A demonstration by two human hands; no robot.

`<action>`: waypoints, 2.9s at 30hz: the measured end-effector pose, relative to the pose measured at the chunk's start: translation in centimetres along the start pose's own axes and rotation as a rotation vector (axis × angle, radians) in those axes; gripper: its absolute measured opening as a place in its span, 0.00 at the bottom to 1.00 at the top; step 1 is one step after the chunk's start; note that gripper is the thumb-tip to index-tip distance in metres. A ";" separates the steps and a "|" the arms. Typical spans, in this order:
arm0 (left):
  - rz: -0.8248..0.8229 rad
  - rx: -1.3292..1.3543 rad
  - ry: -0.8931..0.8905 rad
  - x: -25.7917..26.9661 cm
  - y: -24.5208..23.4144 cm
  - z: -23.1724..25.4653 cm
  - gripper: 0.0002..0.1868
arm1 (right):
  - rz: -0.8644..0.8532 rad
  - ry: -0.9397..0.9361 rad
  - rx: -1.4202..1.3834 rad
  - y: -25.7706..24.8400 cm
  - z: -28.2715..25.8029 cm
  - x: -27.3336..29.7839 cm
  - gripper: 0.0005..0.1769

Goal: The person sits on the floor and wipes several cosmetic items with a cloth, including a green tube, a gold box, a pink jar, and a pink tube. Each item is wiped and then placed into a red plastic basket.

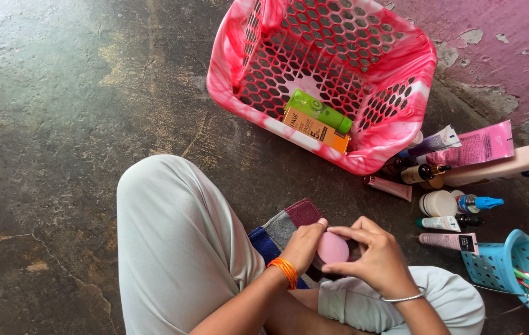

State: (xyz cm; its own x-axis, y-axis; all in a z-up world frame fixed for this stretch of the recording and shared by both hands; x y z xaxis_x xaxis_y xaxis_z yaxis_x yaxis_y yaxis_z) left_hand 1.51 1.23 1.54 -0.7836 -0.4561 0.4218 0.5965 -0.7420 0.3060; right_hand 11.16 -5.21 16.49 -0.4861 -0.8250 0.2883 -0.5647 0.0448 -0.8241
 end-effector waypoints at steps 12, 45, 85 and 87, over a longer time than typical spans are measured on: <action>0.265 -0.217 -0.111 0.2 -0.5 0.3 0.27 | 0.002 -0.177 0.075 0.1 -0.2 1.4 0.42; 0.216 -0.423 0.546 5.4 2.2 7.1 0.17 | 0.048 0.310 -0.651 13.6 14.3 0.4 0.41; -0.119 -1.061 0.891 5.7 7.7 5.4 0.21 | 0.453 0.452 -0.574 10.5 15.1 2.8 0.26; -0.060 -0.895 0.489 4.5 6.5 5.4 0.23 | 0.484 0.369 -0.541 9.8 14.2 2.9 0.33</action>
State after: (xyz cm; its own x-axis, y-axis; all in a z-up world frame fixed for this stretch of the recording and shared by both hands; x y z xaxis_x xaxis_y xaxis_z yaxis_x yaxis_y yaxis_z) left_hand 2.83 -3.02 10.03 -0.9126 -0.4078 -0.0297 0.3627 -0.7739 -0.5192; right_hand 13.71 -15.18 2.35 -0.8940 -0.4098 0.1809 -0.4341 0.6927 -0.5759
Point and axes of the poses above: each hand's wrist, its own x-axis away from the middle knuckle, its own y-axis out of the palm, z = x × y, the point moved 4 cm from there along -x, towards the middle knuckle
